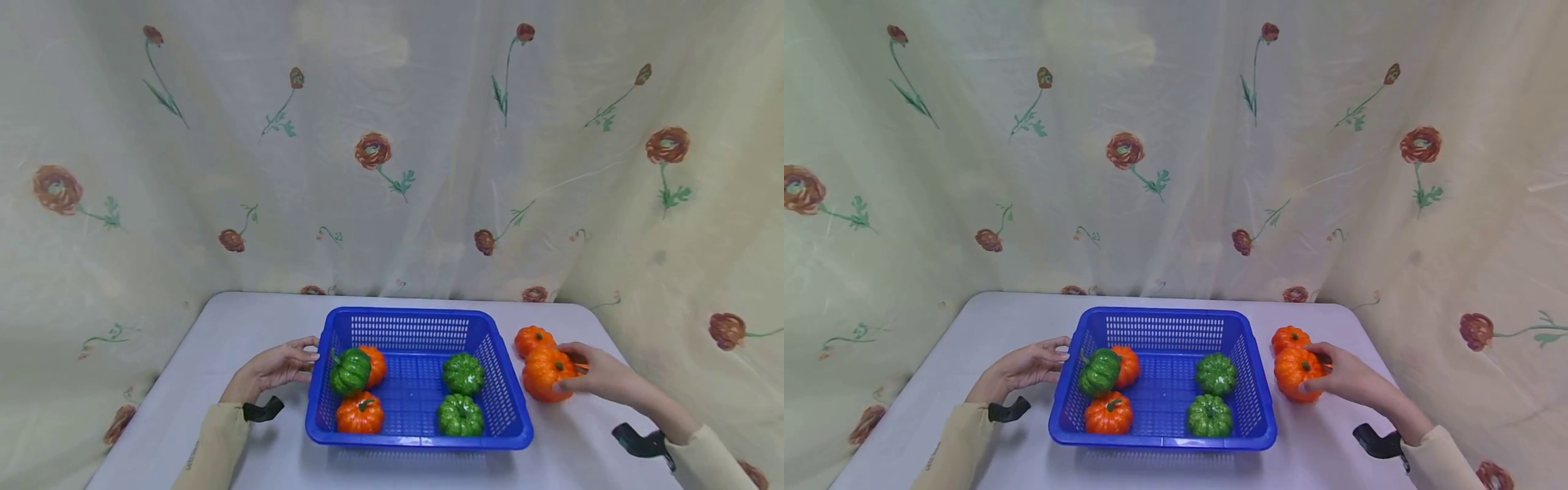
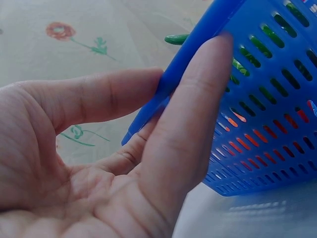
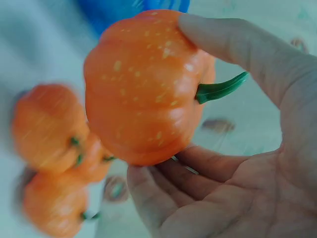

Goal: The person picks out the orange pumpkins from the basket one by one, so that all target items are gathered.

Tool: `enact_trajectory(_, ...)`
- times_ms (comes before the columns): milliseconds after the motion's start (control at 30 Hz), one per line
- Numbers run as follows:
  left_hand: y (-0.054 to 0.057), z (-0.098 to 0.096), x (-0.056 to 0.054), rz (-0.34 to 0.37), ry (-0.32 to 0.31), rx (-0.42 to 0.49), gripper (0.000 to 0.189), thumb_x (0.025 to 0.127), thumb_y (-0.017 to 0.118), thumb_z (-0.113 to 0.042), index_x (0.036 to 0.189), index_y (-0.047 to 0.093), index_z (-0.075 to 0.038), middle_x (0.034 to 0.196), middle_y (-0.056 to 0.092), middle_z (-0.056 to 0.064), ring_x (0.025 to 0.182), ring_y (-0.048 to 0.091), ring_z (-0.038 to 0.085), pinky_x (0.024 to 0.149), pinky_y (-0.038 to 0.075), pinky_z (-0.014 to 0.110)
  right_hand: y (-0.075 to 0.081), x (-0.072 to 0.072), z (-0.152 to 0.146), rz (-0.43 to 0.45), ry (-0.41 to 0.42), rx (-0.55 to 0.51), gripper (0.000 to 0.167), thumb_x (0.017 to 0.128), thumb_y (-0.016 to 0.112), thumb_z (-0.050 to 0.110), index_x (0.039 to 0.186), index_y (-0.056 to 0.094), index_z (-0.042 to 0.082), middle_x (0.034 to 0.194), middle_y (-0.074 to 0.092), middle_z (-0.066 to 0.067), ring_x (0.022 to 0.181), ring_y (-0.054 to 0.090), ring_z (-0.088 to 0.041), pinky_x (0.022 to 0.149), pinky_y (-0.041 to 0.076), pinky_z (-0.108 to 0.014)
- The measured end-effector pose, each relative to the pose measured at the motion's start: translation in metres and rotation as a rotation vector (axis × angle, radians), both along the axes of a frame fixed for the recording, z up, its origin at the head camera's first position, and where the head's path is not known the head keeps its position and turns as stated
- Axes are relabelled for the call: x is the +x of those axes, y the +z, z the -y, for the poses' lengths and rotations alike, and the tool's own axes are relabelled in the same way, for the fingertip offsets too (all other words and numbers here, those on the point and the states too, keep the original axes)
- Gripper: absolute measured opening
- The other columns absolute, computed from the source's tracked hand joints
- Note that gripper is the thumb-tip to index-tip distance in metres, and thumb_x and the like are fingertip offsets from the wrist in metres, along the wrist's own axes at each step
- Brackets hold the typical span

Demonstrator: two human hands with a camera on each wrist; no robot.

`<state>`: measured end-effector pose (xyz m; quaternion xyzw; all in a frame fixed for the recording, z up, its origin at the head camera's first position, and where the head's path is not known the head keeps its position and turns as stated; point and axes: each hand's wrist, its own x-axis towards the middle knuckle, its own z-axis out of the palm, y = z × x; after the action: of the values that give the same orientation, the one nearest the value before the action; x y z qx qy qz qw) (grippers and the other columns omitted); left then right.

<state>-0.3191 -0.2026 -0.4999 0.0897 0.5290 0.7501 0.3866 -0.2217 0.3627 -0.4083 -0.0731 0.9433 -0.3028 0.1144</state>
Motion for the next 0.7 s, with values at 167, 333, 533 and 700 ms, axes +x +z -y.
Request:
enact_trajectory(167,0.000,0.000,0.000,0.006,0.009,-0.007,0.023,0.098,0.047,-0.002,0.118,0.041,-0.011,0.104,0.065,0.006,0.092,0.066,0.017,0.079,0.059,0.031,-0.018,0.003,-0.035,0.096,-0.103,0.069,0.074,0.084,0.071,0.033,0.130,0.041,-0.017,0.127,0.048,-0.038,0.112,0.050,-0.048,0.090,0.052,-0.056)
enact_trajectory(333,0.000,0.001,0.001,0.001,0.006,-0.001,0.023,0.098,0.047,-0.002,0.119,0.041,-0.011,0.105,0.065,0.006,0.093,0.066,0.017,0.080,0.059,0.032,-0.037,0.002,-0.061,0.148,-0.159,0.124,0.078,0.083,0.072,0.037,0.127,0.042,-0.020,0.121,0.053,-0.036,0.106,0.054,-0.043,0.090,0.050,-0.057)
enact_trajectory(533,0.000,0.001,0.001,0.003,-0.004,-0.003,0.023,0.098,0.046,-0.003,0.119,0.041,-0.011,0.104,0.065,0.006,0.092,0.066,0.017,0.080,0.059,0.031,-0.058,0.000,-0.079,0.200,-0.193,0.107,0.082,0.080,0.074,0.042,0.127,0.043,-0.018,0.120,0.055,-0.033,0.106,0.053,-0.041,0.091,0.044,-0.062)
enact_trajectory(700,0.002,0.000,0.001,0.009,0.000,-0.007,0.025,0.097,0.049,-0.003,0.119,0.041,-0.011,0.104,0.065,0.006,0.091,0.066,0.017,0.079,0.059,0.031,-0.073,-0.002,-0.085,0.264,-0.223,0.066,0.085,0.081,0.075,0.043,0.130,0.040,-0.017,0.123,0.051,-0.034,0.107,0.049,-0.041,0.094,0.041,-0.064)
